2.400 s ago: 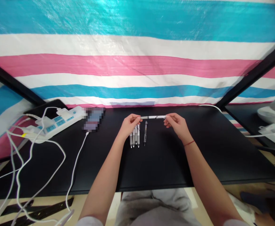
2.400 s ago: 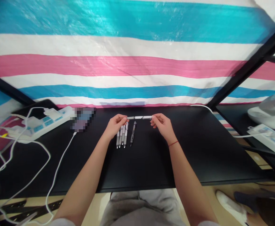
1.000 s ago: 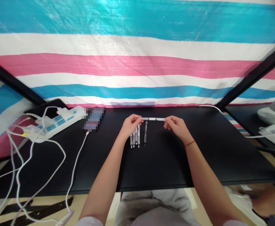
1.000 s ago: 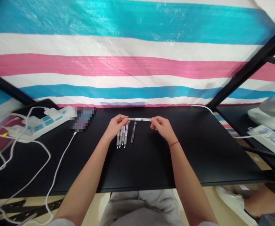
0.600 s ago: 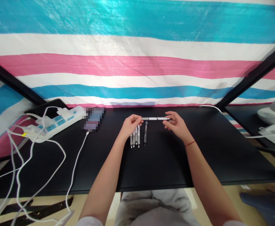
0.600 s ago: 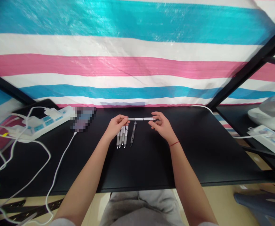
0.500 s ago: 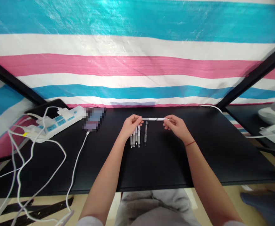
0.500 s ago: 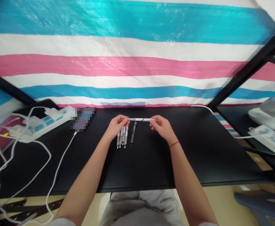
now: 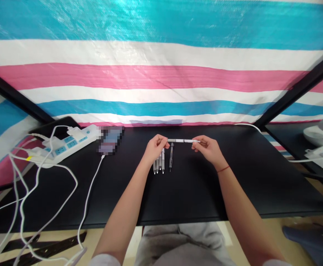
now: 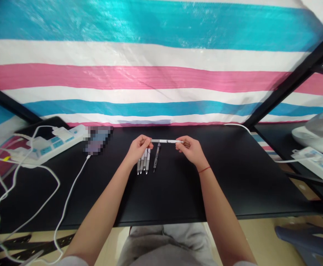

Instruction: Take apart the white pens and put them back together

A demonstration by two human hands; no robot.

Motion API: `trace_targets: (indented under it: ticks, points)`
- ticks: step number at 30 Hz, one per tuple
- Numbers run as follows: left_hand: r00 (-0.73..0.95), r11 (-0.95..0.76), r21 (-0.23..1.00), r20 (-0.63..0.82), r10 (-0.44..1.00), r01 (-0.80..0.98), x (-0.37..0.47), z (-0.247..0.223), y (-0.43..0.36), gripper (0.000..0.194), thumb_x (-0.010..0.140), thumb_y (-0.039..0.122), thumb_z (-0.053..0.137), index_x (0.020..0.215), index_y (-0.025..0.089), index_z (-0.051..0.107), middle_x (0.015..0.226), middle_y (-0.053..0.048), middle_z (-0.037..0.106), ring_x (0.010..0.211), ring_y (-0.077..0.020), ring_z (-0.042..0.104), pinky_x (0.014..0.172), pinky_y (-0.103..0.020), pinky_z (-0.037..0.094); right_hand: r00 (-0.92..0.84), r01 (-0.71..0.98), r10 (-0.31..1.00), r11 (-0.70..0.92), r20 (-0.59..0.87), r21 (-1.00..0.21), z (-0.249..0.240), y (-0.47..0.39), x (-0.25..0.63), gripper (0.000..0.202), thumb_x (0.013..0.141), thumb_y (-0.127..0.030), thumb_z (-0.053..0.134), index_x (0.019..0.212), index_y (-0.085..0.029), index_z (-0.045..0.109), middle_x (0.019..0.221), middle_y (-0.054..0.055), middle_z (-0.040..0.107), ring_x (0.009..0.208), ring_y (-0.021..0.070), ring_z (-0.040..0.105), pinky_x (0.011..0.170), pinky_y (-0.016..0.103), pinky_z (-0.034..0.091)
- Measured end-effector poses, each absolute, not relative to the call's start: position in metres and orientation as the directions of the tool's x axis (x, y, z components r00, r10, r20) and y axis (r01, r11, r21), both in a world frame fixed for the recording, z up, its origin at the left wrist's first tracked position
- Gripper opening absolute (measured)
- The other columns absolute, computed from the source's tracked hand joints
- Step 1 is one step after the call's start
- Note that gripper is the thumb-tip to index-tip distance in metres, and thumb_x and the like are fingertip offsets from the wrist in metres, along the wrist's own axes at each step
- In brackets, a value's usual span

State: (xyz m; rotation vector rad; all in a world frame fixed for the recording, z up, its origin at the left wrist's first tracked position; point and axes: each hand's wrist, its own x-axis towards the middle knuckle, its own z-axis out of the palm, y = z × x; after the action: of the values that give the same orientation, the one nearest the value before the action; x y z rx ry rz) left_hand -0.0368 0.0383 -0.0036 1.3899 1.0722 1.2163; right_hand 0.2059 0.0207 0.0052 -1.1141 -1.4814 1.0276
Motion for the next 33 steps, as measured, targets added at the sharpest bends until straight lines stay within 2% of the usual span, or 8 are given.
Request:
trace_targets:
  ticks: [3,8,11,13,16,19,28,33]
  points:
    - [0.114,-0.173,0.985,0.171,0.979,0.008,-0.031,-0.001,0.035,0.032,0.082,0.048,0.061,0.082,0.016,0.057,0.071,-0.003,0.069,0.069,-0.0151,0.066,0.074,-0.031,0.05,-0.046,0.025,0.983,0.179,0.178,-0.984,0.007,0.021,0.203,0.029,0.076,-0.041,0.071,0.093,-0.018,0.064,0.073,0.004,0.068,0.07,0.0189,0.068,0.062,0.032,0.057]
    - [0.253,-0.076,0.997,0.075,0.965,-0.005,-0.019,0.011,0.021,0.024,0.08,0.037,0.067,0.085,0.017,0.054,0.085,-0.008,0.072,0.083,-0.0187,0.069,0.08,-0.034,0.05,0.087,-0.206,0.987,0.153,0.138,-0.966,0.008,0.022,0.197,0.047,0.075,-0.044,0.071,0.115,-0.026,0.054,0.092,0.002,0.068,0.081,0.0179,0.069,0.068,0.032,0.059]
    - [0.44,-0.032,0.995,-0.015,0.898,0.099,-0.011,0.016,0.011,0.022,0.079,0.033,0.067,0.086,0.018,0.053,0.086,-0.008,0.073,0.082,-0.0192,0.07,0.079,-0.034,0.05,0.148,-0.204,0.976,0.19,0.162,-0.96,0.008,0.023,0.196,0.052,0.074,-0.043,0.072,0.117,-0.027,0.048,0.09,0.001,0.069,0.076,0.0152,0.067,0.068,0.032,0.059]
    - [0.514,-0.039,0.984,-0.056,0.856,0.173,-0.005,0.017,0.006,0.025,0.083,0.034,0.063,0.099,0.018,0.053,0.086,-0.007,0.073,0.079,-0.0182,0.07,0.078,-0.034,0.05,0.152,-0.179,0.973,0.197,0.171,-0.964,0.008,0.023,0.196,0.05,0.074,-0.044,0.072,0.113,-0.026,0.047,0.087,0.001,0.07,0.072,0.0147,0.067,0.064,0.03,0.059]
    - [0.549,-0.076,0.963,-0.083,0.832,0.26,0.001,0.015,0.001,0.031,0.088,0.036,0.055,0.114,0.019,0.051,0.089,-0.006,0.073,0.076,-0.0161,0.069,0.076,-0.032,0.05,0.095,-0.16,0.984,0.165,0.151,-0.973,0.011,0.021,0.196,0.053,0.071,-0.043,0.075,0.113,-0.025,0.048,0.089,0.003,0.071,0.071,0.0154,0.067,0.061,0.031,0.06]
    - [0.567,-0.076,0.953,-0.11,0.816,0.294,0.005,0.011,-0.001,0.027,0.088,0.036,0.055,0.109,0.018,0.053,0.088,-0.006,0.073,0.075,-0.0154,0.068,0.076,-0.03,0.049,0.034,-0.148,0.994,0.109,0.105,-0.983,0.015,0.019,0.197,0.058,0.066,-0.04,0.08,0.114,-0.024,0.05,0.088,0.004,0.071,0.072,0.018,0.069,0.063,0.033,0.06]
    - [0.54,0.017,0.99,-0.09,0.837,0.138,0.014,0.001,0.0,0.025,0.086,0.037,0.058,0.096,0.015,0.056,0.092,-0.01,0.071,0.071,-0.013,0.064,0.067,-0.027,0.05,0.005,-0.163,0.997,0.081,0.081,-0.983,0.016,0.017,0.194,0.054,0.065,-0.039,0.08,0.11,-0.022,0.056,0.092,0.006,0.072,0.073,0.02,0.07,0.063,0.034,0.06]
    - [0.536,0.083,0.994,-0.112,0.837,0.078,0.016,0.0,0.0,0.024,0.084,0.031,0.062,0.1,0.014,0.057,0.088,-0.009,0.07,0.07,-0.0131,0.064,0.065,-0.027,0.052,-0.015,-0.164,0.998,0.065,0.069,-0.984,0.015,0.016,0.191,0.057,0.066,-0.04,0.079,0.116,-0.024,0.054,0.096,0.005,0.071,0.071,0.0194,0.07,0.061,0.034,0.061]
